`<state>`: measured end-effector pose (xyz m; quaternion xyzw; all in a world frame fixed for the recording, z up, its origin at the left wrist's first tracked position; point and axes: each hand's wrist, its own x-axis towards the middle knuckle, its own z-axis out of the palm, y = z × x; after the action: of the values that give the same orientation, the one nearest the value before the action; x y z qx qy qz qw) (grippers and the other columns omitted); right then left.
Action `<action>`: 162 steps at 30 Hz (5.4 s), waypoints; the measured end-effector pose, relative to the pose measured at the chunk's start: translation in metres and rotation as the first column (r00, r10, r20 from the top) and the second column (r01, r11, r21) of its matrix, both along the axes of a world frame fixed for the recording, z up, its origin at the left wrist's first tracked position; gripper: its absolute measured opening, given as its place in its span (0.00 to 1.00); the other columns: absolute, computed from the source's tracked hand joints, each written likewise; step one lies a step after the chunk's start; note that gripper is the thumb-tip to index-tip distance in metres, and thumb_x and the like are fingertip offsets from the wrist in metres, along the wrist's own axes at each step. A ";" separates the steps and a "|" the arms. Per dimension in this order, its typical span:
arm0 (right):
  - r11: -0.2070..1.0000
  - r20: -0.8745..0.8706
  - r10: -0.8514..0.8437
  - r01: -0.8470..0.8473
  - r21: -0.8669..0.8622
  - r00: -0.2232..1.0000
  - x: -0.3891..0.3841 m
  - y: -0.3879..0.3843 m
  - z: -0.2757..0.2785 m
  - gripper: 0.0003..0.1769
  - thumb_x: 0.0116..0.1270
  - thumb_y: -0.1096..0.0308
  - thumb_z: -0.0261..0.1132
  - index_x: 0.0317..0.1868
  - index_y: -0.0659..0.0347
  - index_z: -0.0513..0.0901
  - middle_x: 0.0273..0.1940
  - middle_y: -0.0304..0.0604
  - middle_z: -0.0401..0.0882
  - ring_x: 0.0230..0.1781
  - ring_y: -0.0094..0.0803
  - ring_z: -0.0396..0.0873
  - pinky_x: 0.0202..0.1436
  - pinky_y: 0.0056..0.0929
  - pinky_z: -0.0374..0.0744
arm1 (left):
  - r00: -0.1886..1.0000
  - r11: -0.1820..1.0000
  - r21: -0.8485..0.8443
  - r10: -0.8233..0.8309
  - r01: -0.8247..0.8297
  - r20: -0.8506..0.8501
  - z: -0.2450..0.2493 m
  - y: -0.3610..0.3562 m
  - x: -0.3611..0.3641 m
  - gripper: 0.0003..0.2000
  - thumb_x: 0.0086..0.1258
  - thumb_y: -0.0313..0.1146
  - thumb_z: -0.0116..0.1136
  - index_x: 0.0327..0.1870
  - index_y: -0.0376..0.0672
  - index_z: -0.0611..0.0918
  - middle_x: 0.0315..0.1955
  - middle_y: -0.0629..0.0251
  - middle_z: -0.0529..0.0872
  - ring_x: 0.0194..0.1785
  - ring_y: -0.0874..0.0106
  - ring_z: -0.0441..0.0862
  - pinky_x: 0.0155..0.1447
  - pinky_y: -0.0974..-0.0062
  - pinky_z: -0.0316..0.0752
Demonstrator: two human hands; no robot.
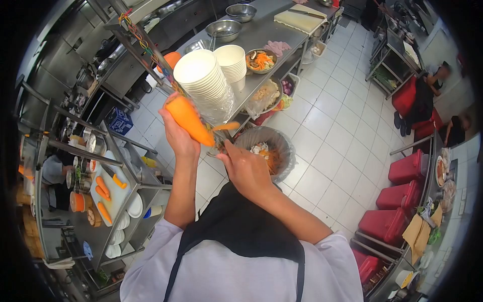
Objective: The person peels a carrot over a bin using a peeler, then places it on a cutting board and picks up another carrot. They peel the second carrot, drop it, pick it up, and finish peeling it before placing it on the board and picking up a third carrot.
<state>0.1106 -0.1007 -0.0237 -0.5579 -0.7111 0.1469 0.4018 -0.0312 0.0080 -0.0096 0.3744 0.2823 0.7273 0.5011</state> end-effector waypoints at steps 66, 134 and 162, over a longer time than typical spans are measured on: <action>0.993 -0.079 0.017 -0.007 0.115 0.997 0.026 0.027 0.087 0.21 0.73 0.60 0.68 0.55 0.70 0.84 0.33 0.56 0.87 0.31 0.52 0.86 0.34 0.43 0.82 | 0.925 0.956 0.167 -0.173 0.240 -0.338 -0.011 -0.007 0.015 0.27 0.87 0.55 0.36 0.61 0.37 0.75 0.43 0.61 0.82 0.46 0.75 0.81 0.51 0.77 0.76; 0.562 -0.526 -0.546 -0.181 -0.807 0.652 -0.084 0.029 -0.183 0.19 0.78 0.45 0.62 0.49 0.53 0.82 0.19 0.24 0.59 0.13 0.15 0.53 0.15 0.21 0.50 | -0.382 0.001 0.393 -0.238 -0.920 -0.893 -0.200 -0.190 -0.681 0.30 0.63 0.39 0.70 0.67 0.49 0.74 0.54 0.56 0.79 0.56 0.53 0.79 0.58 0.53 0.73; 0.550 -0.402 -0.653 0.038 -0.834 0.642 -0.101 -0.002 -0.174 0.18 0.78 0.48 0.63 0.45 0.55 0.81 0.20 0.26 0.60 0.14 0.14 0.55 0.14 0.19 0.51 | -0.030 0.035 0.020 -0.312 -0.999 -0.950 -0.182 -0.085 -0.776 0.25 0.66 0.54 0.60 0.55 0.45 0.83 0.42 0.54 0.92 0.50 0.55 0.89 0.61 0.51 0.73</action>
<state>0.0098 -0.1029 -0.1978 -0.7166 -0.2417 0.5347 0.3770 -0.8074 -0.0773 -0.1919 0.1861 0.9724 0.1319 -0.0485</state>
